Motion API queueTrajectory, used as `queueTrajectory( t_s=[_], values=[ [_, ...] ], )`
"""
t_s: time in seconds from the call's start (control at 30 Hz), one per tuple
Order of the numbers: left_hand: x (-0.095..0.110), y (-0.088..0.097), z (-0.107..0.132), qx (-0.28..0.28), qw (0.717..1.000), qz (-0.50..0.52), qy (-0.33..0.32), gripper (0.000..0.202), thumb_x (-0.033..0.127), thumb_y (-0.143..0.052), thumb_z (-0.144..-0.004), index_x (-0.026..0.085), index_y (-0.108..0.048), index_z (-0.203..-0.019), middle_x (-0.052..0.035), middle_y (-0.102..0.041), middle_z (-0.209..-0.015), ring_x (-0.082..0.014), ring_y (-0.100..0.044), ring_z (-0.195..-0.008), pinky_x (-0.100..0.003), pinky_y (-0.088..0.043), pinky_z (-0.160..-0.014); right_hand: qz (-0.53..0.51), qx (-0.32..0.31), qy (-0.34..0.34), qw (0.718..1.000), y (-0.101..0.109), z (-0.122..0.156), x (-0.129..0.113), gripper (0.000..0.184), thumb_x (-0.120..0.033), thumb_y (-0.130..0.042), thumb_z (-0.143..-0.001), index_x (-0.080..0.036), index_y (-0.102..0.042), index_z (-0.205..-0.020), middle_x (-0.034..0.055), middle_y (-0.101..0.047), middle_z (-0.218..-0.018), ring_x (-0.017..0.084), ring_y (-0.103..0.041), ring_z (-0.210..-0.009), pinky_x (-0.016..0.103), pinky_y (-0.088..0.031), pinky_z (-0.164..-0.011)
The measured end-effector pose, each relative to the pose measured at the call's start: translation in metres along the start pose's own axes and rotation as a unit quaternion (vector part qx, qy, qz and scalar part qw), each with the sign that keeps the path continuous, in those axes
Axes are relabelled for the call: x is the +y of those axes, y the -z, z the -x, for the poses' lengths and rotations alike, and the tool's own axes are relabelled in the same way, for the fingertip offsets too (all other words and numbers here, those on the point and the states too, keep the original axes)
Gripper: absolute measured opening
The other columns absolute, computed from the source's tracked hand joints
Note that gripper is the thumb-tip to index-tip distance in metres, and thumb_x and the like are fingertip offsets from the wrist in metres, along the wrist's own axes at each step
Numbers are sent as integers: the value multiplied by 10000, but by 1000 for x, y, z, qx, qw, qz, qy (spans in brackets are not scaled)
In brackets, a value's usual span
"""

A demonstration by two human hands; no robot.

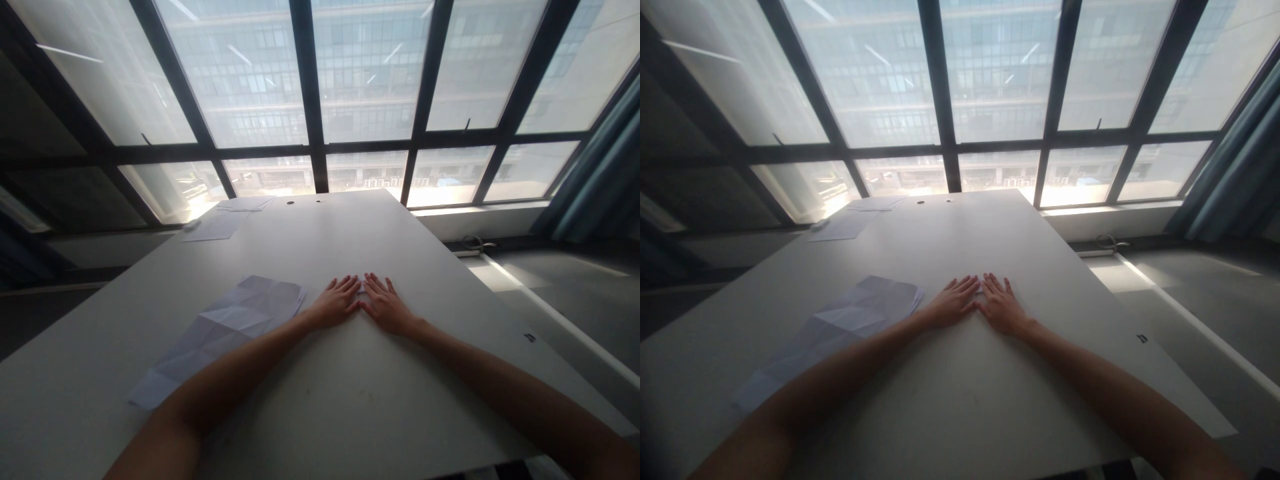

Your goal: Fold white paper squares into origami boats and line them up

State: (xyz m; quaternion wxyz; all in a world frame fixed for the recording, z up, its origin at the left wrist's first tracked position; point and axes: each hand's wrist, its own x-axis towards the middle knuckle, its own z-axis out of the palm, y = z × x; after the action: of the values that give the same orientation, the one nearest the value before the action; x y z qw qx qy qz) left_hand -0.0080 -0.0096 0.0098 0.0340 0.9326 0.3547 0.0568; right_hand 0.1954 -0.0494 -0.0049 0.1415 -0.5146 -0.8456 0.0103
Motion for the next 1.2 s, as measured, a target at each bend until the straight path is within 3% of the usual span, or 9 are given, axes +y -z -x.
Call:
queueTrajectory(
  t_s=[0.1,0.27,0.43,0.67,0.8,1.0,1.1,1.2],
  values=[
    [0,0,0,-4,1000,2,-2,679,611,-189,-991,236,-148,-1555,-78,-162,-1614,-236,-121,-1491,-439,-136,-1177,-19,-12,40,999,2,-1,-4,694,-549,-191,-1006,-98,-240,-1531,148,-224,-1587,227,-145,-1482,461,-113,-1191],
    [1,2,0,-15,1000,-5,2,704,620,-155,-988,212,-121,-1560,-90,-152,-1614,-234,-96,-1495,-431,-121,-1176,-10,-34,28,999,3,-2,-4,722,-584,-165,-996,-107,-235,-1534,154,-232,-1582,243,-156,-1479,490,-135,-1184],
    [-1,-1,-1,-11,1000,-12,12,746,643,-144,-977,168,-159,-1552,-121,-144,-1612,-237,-95,-1495,-424,-112,-1181,7,-47,-24,999,0,-2,-2,722,-580,-180,-995,-100,-240,-1531,170,-213,-1585,258,-148,-1480,510,-130,-1178],
    [0,-2,0,22,999,9,28,693,632,-174,-983,206,-257,-1522,-100,-238,-1596,-221,-154,-1486,-426,-124,-1188,7,-39,-78,996,-3,-4,1,685,-545,-205,-1003,-100,-275,-1520,175,-242,-1578,261,-162,-1476,523,-104,-1173],
    [1,-1,0,20,999,6,29,677,614,-174,-989,210,-248,-1527,-101,-219,-1601,-219,-144,-1488,-434,-119,-1187,2,-41,-107,993,-4,-4,2,681,-541,-210,-1001,-110,-263,-1525,170,-232,-1583,260,-147,-1479,530,-98,-1169],
    [-2,-3,-1,2,1000,-3,24,713,606,-166,-989,160,-195,-1544,-121,-167,-1609,-227,-103,-1494,-418,-100,-1185,1,-53,-173,984,-8,-5,3,733,-537,-228,-992,-25,-239,-1516,206,-157,-1591,285,-78,-1487,535,-46,-1171],
    [-2,-3,-1,4,1000,-2,25,722,610,-167,-988,150,-192,-1543,-133,-166,-1607,-234,-116,-1492,-416,-97,-1185,-2,-31,-182,983,-9,-4,3,755,-555,-235,-986,-24,-212,-1523,205,-135,-1595,284,-56,-1489,538,-32,-1171],
    [-1,-3,-1,7,1000,0,26,719,613,-159,-988,154,-201,-1541,-134,-172,-1606,-235,-119,-1491,-421,-97,-1185,-6,12,-131,991,-5,-2,1,723,-528,-245,-997,-52,-173,-1536,180,-122,-1604,252,-42,-1492,520,-40,-1178]
  ],
)
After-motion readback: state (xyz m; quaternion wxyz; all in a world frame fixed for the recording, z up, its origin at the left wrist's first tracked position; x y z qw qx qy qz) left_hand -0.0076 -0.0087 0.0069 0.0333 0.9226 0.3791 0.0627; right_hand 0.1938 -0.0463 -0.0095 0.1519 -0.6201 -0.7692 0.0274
